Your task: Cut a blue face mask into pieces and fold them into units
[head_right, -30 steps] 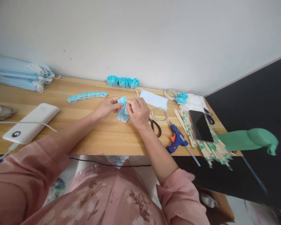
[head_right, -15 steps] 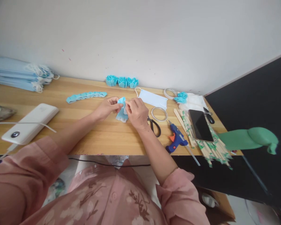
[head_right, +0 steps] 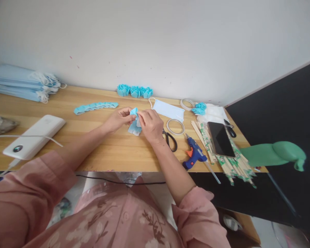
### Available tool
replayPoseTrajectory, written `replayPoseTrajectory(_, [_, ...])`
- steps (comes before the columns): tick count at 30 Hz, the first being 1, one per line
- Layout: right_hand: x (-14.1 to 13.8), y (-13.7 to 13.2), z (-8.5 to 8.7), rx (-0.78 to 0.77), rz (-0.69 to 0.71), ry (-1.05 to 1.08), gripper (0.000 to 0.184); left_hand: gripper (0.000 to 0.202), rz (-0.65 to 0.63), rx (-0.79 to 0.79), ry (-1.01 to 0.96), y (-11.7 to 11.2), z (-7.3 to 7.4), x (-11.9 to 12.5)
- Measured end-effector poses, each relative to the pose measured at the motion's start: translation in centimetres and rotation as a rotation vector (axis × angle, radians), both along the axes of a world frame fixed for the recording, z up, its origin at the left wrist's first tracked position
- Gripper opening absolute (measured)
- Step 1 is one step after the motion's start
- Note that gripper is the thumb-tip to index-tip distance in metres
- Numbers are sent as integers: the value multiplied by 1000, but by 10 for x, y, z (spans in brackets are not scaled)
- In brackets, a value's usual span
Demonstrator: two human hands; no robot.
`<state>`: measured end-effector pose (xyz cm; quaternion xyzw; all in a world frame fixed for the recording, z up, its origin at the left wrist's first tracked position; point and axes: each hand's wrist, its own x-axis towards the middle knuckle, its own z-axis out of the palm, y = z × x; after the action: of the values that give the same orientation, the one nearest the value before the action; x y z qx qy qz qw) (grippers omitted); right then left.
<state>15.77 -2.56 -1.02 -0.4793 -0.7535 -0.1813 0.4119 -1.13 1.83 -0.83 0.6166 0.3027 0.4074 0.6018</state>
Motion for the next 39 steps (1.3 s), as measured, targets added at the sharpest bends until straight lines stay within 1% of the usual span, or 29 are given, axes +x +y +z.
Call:
replayPoseTrajectory(5, [1, -1, -1, -78, -5, 8, 26, 30, 5, 44, 0, 1, -1, 0])
replayPoseTrajectory(9, [1, 0, -1, -112, 13, 30, 27, 32, 4, 47, -10, 2, -3, 0])
replayPoseTrajectory(15, [4, 4, -2, -113, 113, 55, 26, 34, 19, 53, -51, 2, -4, -1])
replayPoseTrajectory(19, [6, 3, -1, -144, 185, 74, 33, 34, 39, 48, -51, 3, -2, -3])
replayPoseTrajectory(21, [8, 3, -1, -164, 180, 178, 35, 32, 51, 48, -45, 3, -1, -4])
replayPoseTrajectory(23, [10, 4, -2, -221, 166, 384, 34, 31, 59, 47, -40, 3, 0, -5])
replayPoseTrajectory(24, [11, 5, -3, -277, 173, 505, 34, 31, 59, 46, -35, 3, 0, -5])
replayPoseTrajectory(26, [12, 7, -4, -430, 232, 717, 36, 31, 47, 41, -16, 3, 0, -5])
replayPoseTrajectory(27, [12, 8, -5, -506, 271, 789, 38, 31, 39, 34, -6, 3, -1, -5])
replayPoseTrajectory(29, [11, 9, -6, -614, 333, 857, 40, 32, 25, 12, 12, 3, -2, -4])
replayPoseTrajectory(33, [6, 10, -8, -678, 366, 842, 45, 33, -3, -14, 48, 3, -3, -4])
replayPoseTrajectory(39, [4, 11, -10, -675, 305, 756, 41, 35, -16, 9, 130, 4, -7, -3])
